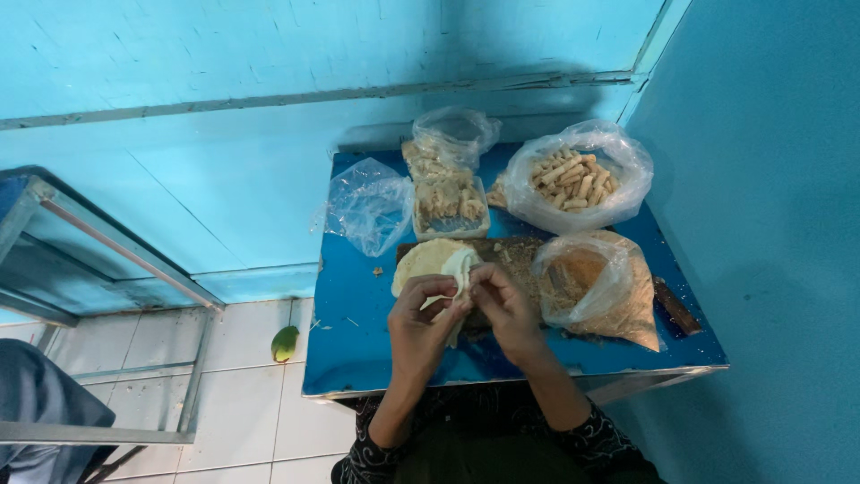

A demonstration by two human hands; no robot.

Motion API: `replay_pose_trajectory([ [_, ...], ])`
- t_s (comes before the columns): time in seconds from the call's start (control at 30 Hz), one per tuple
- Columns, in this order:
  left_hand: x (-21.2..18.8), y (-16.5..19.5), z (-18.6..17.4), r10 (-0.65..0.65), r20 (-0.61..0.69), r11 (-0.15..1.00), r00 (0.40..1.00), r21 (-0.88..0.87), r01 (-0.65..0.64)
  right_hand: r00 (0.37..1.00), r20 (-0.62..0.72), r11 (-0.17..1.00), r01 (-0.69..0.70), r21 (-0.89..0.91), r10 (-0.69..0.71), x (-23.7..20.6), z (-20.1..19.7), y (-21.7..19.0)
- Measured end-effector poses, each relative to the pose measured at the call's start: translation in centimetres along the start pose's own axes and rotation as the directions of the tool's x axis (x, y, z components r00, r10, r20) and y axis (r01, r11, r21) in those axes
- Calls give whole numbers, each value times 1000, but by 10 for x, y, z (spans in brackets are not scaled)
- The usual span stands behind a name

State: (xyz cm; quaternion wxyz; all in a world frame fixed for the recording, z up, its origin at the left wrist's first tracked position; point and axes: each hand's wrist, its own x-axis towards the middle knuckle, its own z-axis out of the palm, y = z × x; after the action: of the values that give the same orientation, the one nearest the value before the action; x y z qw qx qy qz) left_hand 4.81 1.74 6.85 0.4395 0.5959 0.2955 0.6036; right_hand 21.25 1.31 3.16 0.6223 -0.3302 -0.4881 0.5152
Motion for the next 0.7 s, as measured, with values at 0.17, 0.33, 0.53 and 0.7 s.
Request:
replay_pose_trajectory([
  [0.17, 5, -12, -9, -194, -121, 976, 974, -128, 178, 993, -61, 984, -88, 155, 98, 3, -2, -7],
  [0.33, 1, -16, -11, -204, -153, 963, 967, -209, 170, 952, -104, 812, -184, 554, 287, 8, 6, -21],
  [0.53, -8, -15, -9, -142, -156, 990, 978, 2, 144, 958, -91, 871, -205, 447, 272, 11, 10, -5],
  [0.7, 5, -27, -55, -243, -416, 857, 877, -515, -7, 966, -202, 846, -28, 533, 160, 8, -28, -7],
])
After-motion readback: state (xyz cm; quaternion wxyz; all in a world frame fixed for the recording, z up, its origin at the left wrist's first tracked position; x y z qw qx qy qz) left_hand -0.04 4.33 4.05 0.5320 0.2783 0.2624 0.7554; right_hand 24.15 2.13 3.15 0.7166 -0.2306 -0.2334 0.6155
